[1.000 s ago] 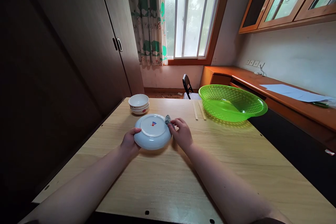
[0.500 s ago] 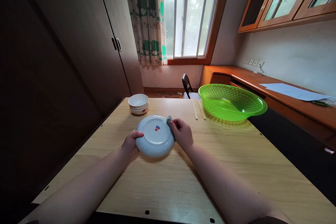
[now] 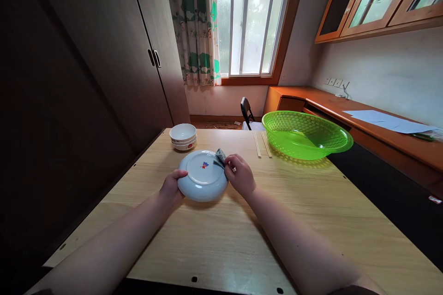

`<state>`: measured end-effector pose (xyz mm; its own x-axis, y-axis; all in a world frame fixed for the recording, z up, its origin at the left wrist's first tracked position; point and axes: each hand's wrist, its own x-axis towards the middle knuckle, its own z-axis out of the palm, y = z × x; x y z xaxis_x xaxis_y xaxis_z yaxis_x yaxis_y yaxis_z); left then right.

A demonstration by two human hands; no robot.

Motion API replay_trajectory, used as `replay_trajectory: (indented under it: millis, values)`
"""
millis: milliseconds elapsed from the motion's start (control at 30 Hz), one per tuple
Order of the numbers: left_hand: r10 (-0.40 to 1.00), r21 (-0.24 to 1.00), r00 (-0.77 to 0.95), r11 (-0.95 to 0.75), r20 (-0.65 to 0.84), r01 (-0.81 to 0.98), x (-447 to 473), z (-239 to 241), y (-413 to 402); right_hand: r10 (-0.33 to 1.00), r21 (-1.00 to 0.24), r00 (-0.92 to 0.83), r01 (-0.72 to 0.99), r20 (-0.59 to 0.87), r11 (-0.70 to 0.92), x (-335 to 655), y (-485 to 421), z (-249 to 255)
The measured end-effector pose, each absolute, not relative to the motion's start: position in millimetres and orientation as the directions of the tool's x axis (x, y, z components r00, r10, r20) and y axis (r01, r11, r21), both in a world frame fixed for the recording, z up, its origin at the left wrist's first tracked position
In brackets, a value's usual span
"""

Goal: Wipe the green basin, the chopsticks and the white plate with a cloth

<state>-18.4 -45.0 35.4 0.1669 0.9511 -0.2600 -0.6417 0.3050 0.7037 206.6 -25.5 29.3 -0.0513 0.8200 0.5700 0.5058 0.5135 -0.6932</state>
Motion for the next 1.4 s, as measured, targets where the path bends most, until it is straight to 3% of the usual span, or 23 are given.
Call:
replay_trajectory:
  millis: [133,233,733,1000,1133,1233,1400]
  values:
    - [0.951,0.698,0.161,0.304,-0.264,-0.648,-18.0,36.6,-45.2,0.696,-0.507,-0.211,0.547,0.686,0.666,208.9,-28.4,34.8]
    - [0.951,0.697,0.169,0.306,-0.261,-0.648,-18.0,37.2,-45.4,0.663,-0.450,-0.268,0.555,0.699,0.700,209.4,-30.3,38.5]
    - [0.950,0.696,0.155,0.306,-0.272,-0.650,-18.9,35.0,-43.7,0.727,-0.563,-0.237,0.496,0.645,0.661,212.9,-26.6,40.3]
    - [0.949,0.695,0.157,0.308,-0.274,-0.650,-18.5,37.6,-44.8,0.883,-0.804,0.024,0.424,0.469,0.416,211.6,-16.6,33.8]
    - [0.941,0.684,0.181,0.332,-0.285,-0.650,-20.1,36.5,-44.4,0.949,-0.917,0.065,0.284,0.309,0.279,211.7,-6.3,27.5]
    - [0.938,0.684,0.175,0.339,-0.299,-0.646,-20.8,34.3,-43.7,0.993,-0.985,0.014,0.133,0.116,0.113,213.2,-0.9,25.8]
    - [0.934,0.680,0.181,0.350,-0.309,-0.644,-20.5,32.6,-43.1,0.992,-0.990,-0.121,0.139,-0.031,-0.014,219.7,0.0,30.0]
